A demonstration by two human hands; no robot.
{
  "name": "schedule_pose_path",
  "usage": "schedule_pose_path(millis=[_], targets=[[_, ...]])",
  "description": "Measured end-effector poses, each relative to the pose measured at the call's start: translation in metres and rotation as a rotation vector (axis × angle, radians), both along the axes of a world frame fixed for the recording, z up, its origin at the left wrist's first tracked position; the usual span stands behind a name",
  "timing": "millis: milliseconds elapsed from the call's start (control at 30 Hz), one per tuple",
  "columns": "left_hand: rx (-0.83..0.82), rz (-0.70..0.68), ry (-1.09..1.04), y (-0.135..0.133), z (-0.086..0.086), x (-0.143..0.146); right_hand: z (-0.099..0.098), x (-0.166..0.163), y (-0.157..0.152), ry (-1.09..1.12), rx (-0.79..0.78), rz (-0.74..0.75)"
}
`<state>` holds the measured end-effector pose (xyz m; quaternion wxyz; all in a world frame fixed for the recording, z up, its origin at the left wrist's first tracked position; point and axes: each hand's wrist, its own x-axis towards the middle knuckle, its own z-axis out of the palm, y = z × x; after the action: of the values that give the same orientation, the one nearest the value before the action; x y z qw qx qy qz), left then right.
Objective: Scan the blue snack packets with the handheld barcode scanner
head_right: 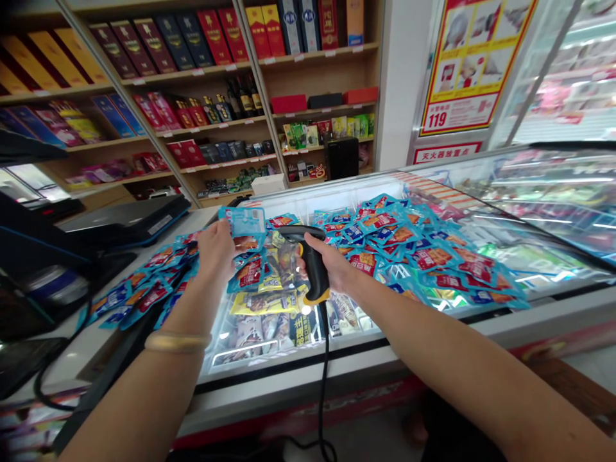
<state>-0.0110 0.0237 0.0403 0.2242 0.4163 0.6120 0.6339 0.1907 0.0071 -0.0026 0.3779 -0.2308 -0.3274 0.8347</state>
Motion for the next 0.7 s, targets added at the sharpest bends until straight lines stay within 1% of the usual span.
schedule_pose_path(millis=[33,67,100,167,267,400,700], targets=[[-0.022,-0.059,-0.221,0.004,-0.004,0.004,0.000,0.000,0.000,0.009,0.000,0.000],[-0.043,-0.111,-0.390,0.006,-0.008,0.008,0.001,0.001,0.000,0.019,0.001,-0.002],[-0.050,-0.154,-0.499,0.007,-0.013,0.011,0.001,0.001,0.001,0.029,0.003,-0.005],[-0.034,-0.204,-0.576,0.005,-0.023,0.015,0.002,0.002,0.001,0.046,0.004,-0.008],[0.002,-0.252,-0.528,0.000,-0.033,0.017,0.002,0.002,0.002,0.058,0.004,-0.016],[0.021,-0.296,-0.437,-0.004,-0.040,0.020,0.001,0.002,0.001,0.070,0.019,-0.020],[0.038,-0.250,-0.330,0.008,-0.054,0.026,0.004,0.001,-0.002,0.045,0.037,-0.020]])
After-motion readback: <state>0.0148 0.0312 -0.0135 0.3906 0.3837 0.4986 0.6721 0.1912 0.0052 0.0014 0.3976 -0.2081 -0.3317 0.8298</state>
